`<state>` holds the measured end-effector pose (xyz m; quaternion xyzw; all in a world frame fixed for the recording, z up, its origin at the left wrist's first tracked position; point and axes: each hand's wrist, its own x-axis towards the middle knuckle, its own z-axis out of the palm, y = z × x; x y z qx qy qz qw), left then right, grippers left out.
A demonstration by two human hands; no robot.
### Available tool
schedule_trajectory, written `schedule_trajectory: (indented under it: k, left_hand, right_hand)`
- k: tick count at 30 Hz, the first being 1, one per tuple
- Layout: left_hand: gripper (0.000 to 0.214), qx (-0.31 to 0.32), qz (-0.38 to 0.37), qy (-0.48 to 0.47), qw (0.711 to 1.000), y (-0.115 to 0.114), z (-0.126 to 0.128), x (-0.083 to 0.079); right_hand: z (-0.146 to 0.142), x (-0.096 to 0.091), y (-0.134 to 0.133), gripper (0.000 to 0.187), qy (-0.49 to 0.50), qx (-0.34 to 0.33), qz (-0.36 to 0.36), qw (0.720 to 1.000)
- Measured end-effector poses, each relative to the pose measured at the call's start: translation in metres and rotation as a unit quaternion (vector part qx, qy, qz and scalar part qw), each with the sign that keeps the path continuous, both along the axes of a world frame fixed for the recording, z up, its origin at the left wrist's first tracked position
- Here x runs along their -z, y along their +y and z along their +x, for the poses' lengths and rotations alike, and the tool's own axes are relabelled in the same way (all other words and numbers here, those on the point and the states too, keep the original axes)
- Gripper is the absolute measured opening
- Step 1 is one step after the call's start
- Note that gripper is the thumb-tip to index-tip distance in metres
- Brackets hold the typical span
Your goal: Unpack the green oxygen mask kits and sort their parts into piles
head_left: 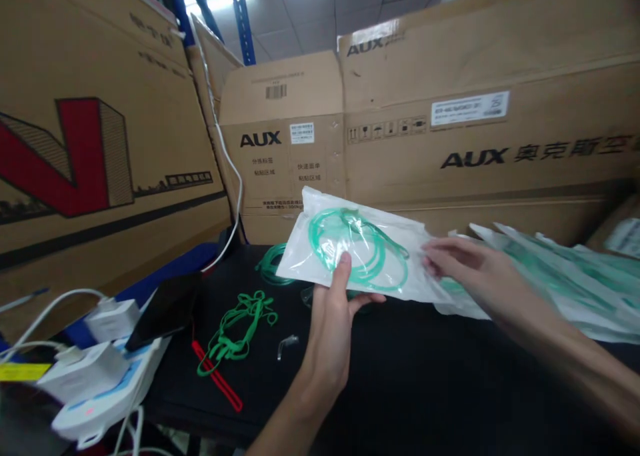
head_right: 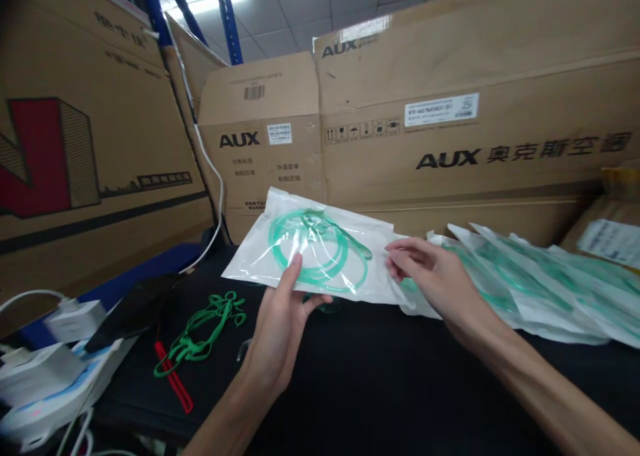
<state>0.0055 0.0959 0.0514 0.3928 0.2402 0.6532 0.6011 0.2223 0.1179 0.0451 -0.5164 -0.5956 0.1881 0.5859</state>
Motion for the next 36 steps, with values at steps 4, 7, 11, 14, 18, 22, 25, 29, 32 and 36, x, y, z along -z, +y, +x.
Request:
schedule_trajectory:
  k: [4, 7, 11, 14, 18, 22, 25, 29, 32, 36]
  left_hand:
    - [0.034, -0.006, 0.003, 0.012, 1.0, -0.001, 0.0, -0.001]
    - [0.035, -0.005, 0.003, 0.012, 1.0, 0.0, 0.0, -0.002]
    - [0.035, -0.02, -0.006, 0.025, 0.999, 0.0, 0.0, -0.004]
    - [0.035, -0.024, -0.006, 0.029, 0.999, -0.001, 0.001, -0.006]
    - [0.038, -0.009, -0.004, 0.038, 0.999, -0.001, 0.002, -0.006]
    - [0.04, 0.014, -0.026, 0.082, 0.996, -0.004, 0.005, -0.005]
    - [0.042, 0.054, -0.024, 0.105, 0.993, -0.005, 0.004, -0.002]
    - [0.042, 0.082, -0.029, 0.105, 0.991, -0.003, 0.004, 0.001]
    - [0.04, 0.059, -0.05, 0.083, 0.994, 0.0, 0.005, 0.002]
    - [0.034, 0.018, -0.061, 0.069, 0.996, 0.004, 0.002, -0.001]
  right_hand:
    - [0.008, 0.011, 0.01, 0.041, 0.117, 0.01, -0.047, 0.992]
    - [0.012, 0.01, 0.01, 0.034, 0.135, 0.026, -0.054, 0.989]
    - [0.012, 0.002, 0.003, 0.026, 0.064, 0.001, -0.054, 0.997]
    - [0.009, -0.004, 0.0, 0.026, 0.099, -0.044, -0.06, 0.992]
    - [0.005, -0.005, -0.003, 0.031, 0.132, -0.142, -0.117, 0.974]
    - [-0.001, -0.002, -0.01, 0.034, 0.088, -0.204, -0.134, 0.966]
    - [-0.005, -0.001, -0.016, 0.034, 0.088, -0.245, -0.135, 0.956]
    - [-0.008, -0.005, -0.019, 0.035, 0.125, -0.264, -0.149, 0.945]
    - [-0.007, -0.013, -0.02, 0.039, 0.11, -0.225, -0.168, 0.953]
    - [0.003, -0.024, -0.023, 0.038, 0.11, -0.205, -0.189, 0.954]
